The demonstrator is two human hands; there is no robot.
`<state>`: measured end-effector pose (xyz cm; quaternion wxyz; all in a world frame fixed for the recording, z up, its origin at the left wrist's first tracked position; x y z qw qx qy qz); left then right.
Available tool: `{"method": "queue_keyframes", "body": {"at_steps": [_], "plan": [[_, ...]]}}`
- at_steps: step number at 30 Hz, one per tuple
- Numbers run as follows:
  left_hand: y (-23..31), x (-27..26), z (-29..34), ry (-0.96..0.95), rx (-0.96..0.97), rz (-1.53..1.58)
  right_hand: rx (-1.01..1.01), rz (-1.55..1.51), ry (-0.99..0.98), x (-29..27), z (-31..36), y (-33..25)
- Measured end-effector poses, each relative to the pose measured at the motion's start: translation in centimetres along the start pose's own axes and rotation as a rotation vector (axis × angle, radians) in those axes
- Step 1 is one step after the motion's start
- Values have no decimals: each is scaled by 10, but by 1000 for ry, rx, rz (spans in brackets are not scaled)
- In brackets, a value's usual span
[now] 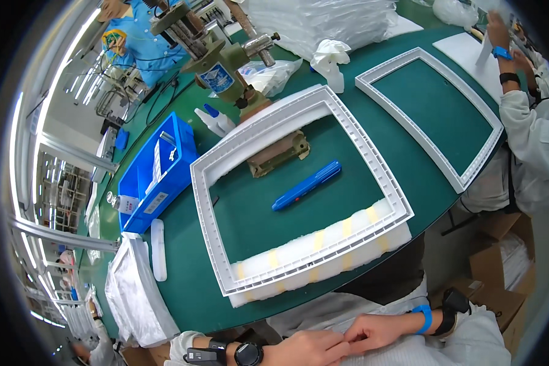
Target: Assembling white plastic frame components using a manual press and cleaning them with a cloth.
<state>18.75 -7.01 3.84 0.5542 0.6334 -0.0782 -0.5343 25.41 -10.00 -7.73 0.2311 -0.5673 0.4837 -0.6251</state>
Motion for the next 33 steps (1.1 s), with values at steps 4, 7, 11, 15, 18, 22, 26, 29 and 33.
{"method": "queue_keyframes", "body": {"at_steps": [4, 7, 11, 15, 18, 22, 26, 29, 33], "plan": [[-1, 7, 2, -18, 5, -62, -12, -46, 0, 2, 0, -1], [8, -1, 0, 10, 57, -76, -32, -2, -23, 2, 1, -2], [11, -3, -2, 5, 69, -85, 24, 6, -56, 4, 6, 6], [8, -7, -4, 89, 89, -121, -5, -62, 66, -4, 5, -2], [6, -3, -3, 46, 90, -150, -31, -95, 76, -4, 5, 0], [12, -3, -3, 41, 179, -132, -12, -118, 14, 3, 6, 3], [19, -3, 0, 23, 186, -152, -110, 120, 73, 0, 2, -16], [19, 0, 3, -3, 201, -178, -52, 141, 31, 4, 3, -13], [20, 10, 10, -12, 250, -261, -58, 42, 22, 8, 1, -14]]}}
Point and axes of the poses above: each hand's wrist, its own z-axis away from the middle knuckle, its own x-axis out of the palm, y = z × x, the point moved 8 cm from there along -z, towards the middle knuckle, and after that the axes turned 15 degrees about -x, right-handed, at the moved point
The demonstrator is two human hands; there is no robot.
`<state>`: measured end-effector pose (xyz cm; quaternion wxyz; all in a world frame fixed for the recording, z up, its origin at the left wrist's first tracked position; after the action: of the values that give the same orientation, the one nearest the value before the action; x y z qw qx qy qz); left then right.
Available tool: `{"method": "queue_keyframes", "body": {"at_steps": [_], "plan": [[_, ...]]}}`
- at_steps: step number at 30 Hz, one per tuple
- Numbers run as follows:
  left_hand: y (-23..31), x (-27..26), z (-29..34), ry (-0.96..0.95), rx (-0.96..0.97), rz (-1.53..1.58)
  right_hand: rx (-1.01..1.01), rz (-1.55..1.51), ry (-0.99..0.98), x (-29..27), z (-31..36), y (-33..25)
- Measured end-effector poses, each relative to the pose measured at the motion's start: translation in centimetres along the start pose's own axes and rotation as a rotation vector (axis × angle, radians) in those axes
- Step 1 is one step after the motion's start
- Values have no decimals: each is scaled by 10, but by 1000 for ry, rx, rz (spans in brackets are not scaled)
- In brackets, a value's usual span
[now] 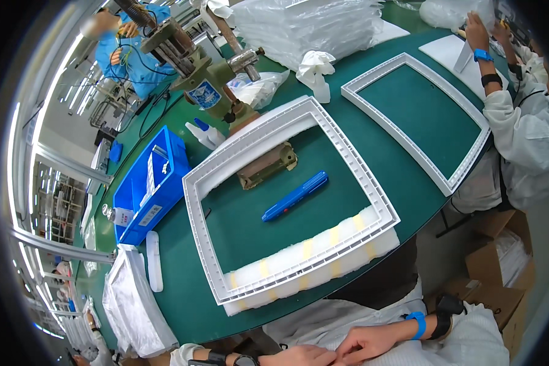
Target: Assembling white plastic frame components using a manual press and cleaning them with a cloth.
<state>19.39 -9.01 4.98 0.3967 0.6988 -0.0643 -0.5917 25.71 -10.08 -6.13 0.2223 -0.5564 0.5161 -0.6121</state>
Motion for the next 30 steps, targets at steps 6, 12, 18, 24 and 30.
{"method": "queue_keyframes", "body": {"at_steps": [6, 12, 18, 24, 30], "plan": [[3, 12, 8, -9, 24, -11, 27, 8, -25, 10, 5, 10], [5, 26, 14, -85, 22, 58, -42, 163, -75, 14, 6, 6], [12, 45, 23, -91, 46, -44, 0, 198, -118, 20, 9, 13], [7, 37, 17, -81, 20, 78, 39, 149, -139, 27, 12, 24], [-37, -56, 4, 201, -446, 600, 60, 121, -180, 29, 8, 15]]}}
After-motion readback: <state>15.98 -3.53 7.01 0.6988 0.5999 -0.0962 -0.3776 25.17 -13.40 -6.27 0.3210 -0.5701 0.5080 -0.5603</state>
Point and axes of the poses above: each hand's wrist, its own z-axis away from the middle knuckle, its own x-axis out of the palm, y = z × x, the point moved 8 cm from there along -z, towards the middle knuckle, and after that the axes turned 15 degrees about -x, right-handed, at the moved point
